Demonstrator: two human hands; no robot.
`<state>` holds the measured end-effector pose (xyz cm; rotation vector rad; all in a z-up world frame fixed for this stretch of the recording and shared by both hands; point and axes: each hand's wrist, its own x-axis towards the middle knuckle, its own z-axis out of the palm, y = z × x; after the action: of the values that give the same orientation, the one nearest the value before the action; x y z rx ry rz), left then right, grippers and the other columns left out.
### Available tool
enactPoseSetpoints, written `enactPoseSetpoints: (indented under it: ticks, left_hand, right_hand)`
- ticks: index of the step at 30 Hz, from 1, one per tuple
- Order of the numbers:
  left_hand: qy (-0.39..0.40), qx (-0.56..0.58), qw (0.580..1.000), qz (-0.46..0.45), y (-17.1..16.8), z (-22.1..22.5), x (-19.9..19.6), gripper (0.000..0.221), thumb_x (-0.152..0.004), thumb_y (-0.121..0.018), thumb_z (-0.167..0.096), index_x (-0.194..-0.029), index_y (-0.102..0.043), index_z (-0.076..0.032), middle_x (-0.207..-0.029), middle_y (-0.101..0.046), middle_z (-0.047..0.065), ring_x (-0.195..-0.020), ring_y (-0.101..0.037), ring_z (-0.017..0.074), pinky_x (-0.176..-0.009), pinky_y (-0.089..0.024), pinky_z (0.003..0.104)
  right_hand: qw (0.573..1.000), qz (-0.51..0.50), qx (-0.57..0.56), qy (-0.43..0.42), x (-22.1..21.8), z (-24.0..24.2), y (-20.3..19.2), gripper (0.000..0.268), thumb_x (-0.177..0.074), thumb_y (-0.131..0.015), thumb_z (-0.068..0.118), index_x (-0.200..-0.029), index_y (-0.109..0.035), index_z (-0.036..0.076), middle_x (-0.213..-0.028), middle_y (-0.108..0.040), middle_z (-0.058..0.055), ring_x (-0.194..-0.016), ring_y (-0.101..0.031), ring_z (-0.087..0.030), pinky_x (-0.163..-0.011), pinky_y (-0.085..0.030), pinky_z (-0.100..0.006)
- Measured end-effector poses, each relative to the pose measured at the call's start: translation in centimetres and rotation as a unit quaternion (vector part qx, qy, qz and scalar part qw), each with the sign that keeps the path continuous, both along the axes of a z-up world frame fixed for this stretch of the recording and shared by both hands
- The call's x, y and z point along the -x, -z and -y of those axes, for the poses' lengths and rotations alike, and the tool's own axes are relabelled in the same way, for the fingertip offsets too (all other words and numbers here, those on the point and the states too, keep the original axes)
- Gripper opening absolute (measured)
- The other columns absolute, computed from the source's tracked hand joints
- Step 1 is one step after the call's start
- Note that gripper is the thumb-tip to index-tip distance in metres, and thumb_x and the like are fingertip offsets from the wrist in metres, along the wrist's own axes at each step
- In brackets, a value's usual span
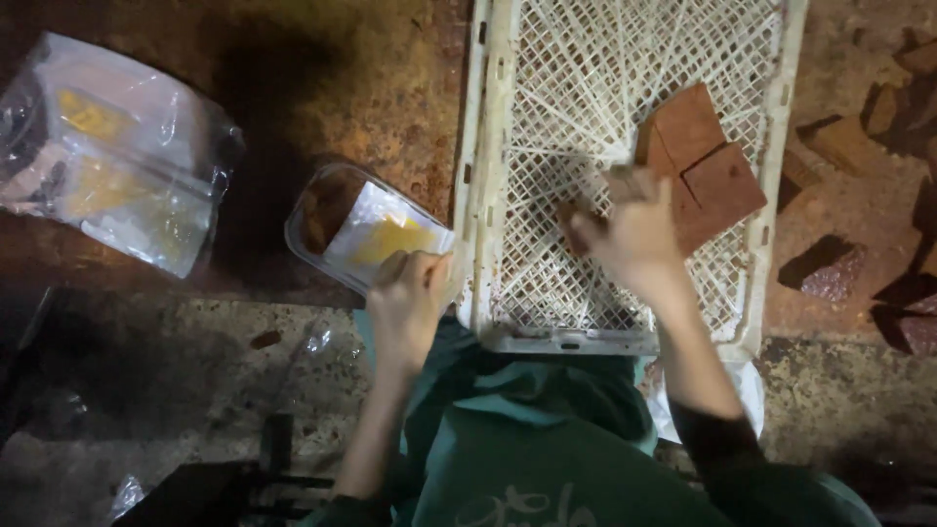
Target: Packaging triangular pieces of baked goods into a plastic container from a cooling tray
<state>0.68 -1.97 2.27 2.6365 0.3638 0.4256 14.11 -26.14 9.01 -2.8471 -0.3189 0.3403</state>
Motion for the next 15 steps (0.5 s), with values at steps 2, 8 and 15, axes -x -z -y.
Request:
enactPoseSetpoints:
  ticks: [2,8,15]
  left_hand:
    - [-0.027,0.002,1.000,0.011,0.3,-0.7,0.1,0.034,-0.086,-0.085,-0.034,-0.070,-0.063,-0.014,-0.063,-0.054,0.001,-0.052,-0.063,0.0307,-0.050,-0.054,0.041]
    - [-0.036,-0.116,0.992,0.042,0.9,-1.4,-1.1,0.047,-0.100,-0.061,-0.060,-0.076,-0.061,-0.020,-0.066,-0.057,0.003,-0.061,-0.067,0.0273,-0.055,-0.052,0.035]
    - [0.034,0.010,0.995,0.097,3.9,-2.3,0.8,0.037,-0.086,-0.083,-0.043,-0.076,-0.056,-0.019,-0.068,-0.054,-0.001,-0.062,-0.062,0.0218,-0.060,-0.053,0.027]
  right_hand:
    - [0.987,-0.130,0.097,-0.006,0.6,-0.6,1.9,0.058,-0.089,-0.070,0.046,-0.138,-0.063,0.016,-0.136,-0.052,-0.013,-0.135,-0.032,-0.041,-0.099,-0.052,-0.049]
    - [0.997,-0.031,0.035,-0.065,1.7,-0.5,1.1,0.045,-0.080,-0.081,0.038,-0.107,-0.056,0.012,-0.095,-0.075,-0.012,-0.094,-0.072,-0.041,-0.085,-0.053,-0.047]
    - [0.964,0.014,-0.264,0.008,2.4,-2.7,-0.5,0.042,-0.094,-0.069,0.007,-0.128,-0.046,-0.001,-0.102,-0.064,-0.035,-0.096,-0.063,-0.060,-0.080,-0.053,-0.063]
